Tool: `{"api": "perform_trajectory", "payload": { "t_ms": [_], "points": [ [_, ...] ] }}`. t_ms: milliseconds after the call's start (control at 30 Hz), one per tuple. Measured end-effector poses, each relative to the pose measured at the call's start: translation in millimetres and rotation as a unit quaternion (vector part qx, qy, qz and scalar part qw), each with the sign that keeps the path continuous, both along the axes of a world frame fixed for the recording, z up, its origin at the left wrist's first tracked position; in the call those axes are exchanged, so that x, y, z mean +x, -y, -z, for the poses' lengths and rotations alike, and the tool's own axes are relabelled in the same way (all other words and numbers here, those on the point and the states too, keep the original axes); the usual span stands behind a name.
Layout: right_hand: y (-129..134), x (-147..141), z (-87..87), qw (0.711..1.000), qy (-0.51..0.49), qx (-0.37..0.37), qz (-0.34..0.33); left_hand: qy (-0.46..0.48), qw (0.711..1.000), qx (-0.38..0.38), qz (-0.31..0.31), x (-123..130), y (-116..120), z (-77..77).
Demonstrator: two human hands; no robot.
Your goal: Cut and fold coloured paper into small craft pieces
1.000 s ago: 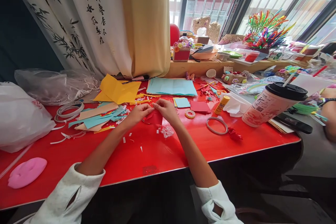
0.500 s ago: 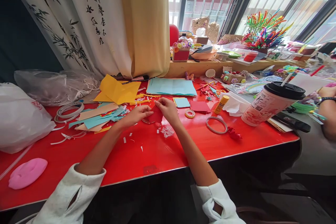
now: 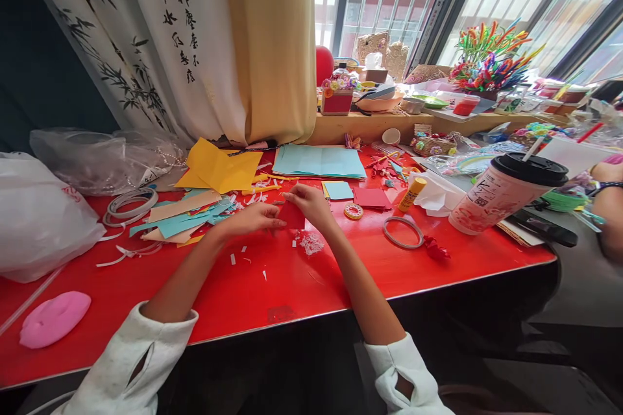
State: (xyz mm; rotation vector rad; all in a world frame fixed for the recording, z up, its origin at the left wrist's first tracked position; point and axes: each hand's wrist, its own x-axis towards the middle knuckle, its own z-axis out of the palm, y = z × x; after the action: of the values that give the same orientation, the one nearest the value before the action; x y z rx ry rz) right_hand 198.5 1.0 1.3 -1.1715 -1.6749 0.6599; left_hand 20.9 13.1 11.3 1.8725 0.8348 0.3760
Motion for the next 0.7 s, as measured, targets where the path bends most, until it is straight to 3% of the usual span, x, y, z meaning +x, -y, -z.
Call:
{"api": "perform_trajectory", "payload": {
  "t_ms": [200,467,700],
  "points": [
    [2.1,-1.6,-4.0,0.997,0.007,-0.020,-0.068,0.000,0.998,0.057,-0.022,3.0,-2.0,1.7],
    [3.4,3.3,-7.1,0.984,-0.087,-0.117,-0.102,0.154,0.973,-0.014,-0.169,5.7,-12.5,1.0],
    [3.5,6.3,-8.4,0.980,-0.131,-0.113,-0.099,0.218,0.964,-0.052,-0.140,3.3,-10.1,-2.3]
  ]
}}
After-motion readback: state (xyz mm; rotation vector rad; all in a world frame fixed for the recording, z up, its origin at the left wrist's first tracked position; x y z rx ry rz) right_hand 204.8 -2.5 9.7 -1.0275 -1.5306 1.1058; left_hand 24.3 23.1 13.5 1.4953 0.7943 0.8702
